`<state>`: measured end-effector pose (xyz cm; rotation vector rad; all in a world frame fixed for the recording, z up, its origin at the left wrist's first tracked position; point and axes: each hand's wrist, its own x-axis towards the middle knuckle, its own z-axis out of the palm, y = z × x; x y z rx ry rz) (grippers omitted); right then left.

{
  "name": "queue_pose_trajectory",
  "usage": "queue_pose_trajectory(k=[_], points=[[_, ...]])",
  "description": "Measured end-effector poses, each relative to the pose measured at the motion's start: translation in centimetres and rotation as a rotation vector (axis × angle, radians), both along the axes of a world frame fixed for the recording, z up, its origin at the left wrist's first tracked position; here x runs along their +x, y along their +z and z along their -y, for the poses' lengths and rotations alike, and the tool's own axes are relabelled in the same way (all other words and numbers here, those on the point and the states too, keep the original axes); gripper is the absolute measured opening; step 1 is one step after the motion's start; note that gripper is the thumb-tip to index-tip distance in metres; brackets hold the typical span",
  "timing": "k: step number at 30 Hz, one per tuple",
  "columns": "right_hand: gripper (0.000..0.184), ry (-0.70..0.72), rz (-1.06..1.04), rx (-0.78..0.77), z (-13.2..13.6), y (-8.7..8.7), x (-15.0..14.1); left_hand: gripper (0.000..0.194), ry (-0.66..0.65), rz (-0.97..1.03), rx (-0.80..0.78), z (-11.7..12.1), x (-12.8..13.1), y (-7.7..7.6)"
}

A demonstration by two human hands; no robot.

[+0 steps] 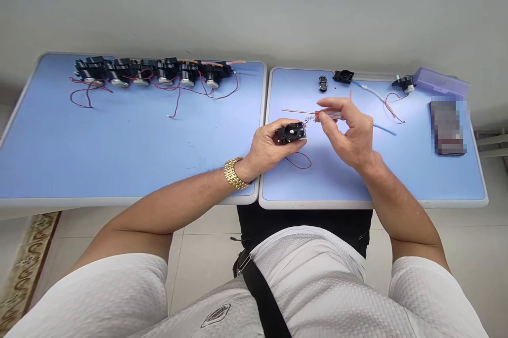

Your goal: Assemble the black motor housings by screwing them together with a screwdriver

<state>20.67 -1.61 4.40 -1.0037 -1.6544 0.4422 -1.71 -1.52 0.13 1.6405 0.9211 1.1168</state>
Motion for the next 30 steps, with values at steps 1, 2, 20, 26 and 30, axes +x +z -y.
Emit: queue_pose_trajectory(k=[1, 2, 20, 26, 30], points=[[0.015, -0.01, -0.028, -0.001, -0.1, 0.2, 0.2, 0.034, 0.01, -0.015, -0.012, 0.1, 0.0, 0.0], [0.016, -0.019, -0.06, 0.001, -0.2, 0.4, 0.4, 0.033, 0.014, -0.022, -0.016, 0.1, 0.1, 0.0], [0.012, -0.029, 0.114, 0.225, 0.3, 1.7, 2.3, 0.033, 0.103, -0.099, 0.165, 0.0, 0.0, -0.3], [0.007, 0.003, 0.166, 0.26, 0.4, 1.6, 2.2, 0.034, 0.098, -0.119, 0.162, 0.1, 0.0, -0.2], [0.007, -0.013, 0.198, 0.303, 0.4, 1.6, 2.1, 0.033, 0.093, -0.119, 0.159, 0.1, 0.0, -0.3]])
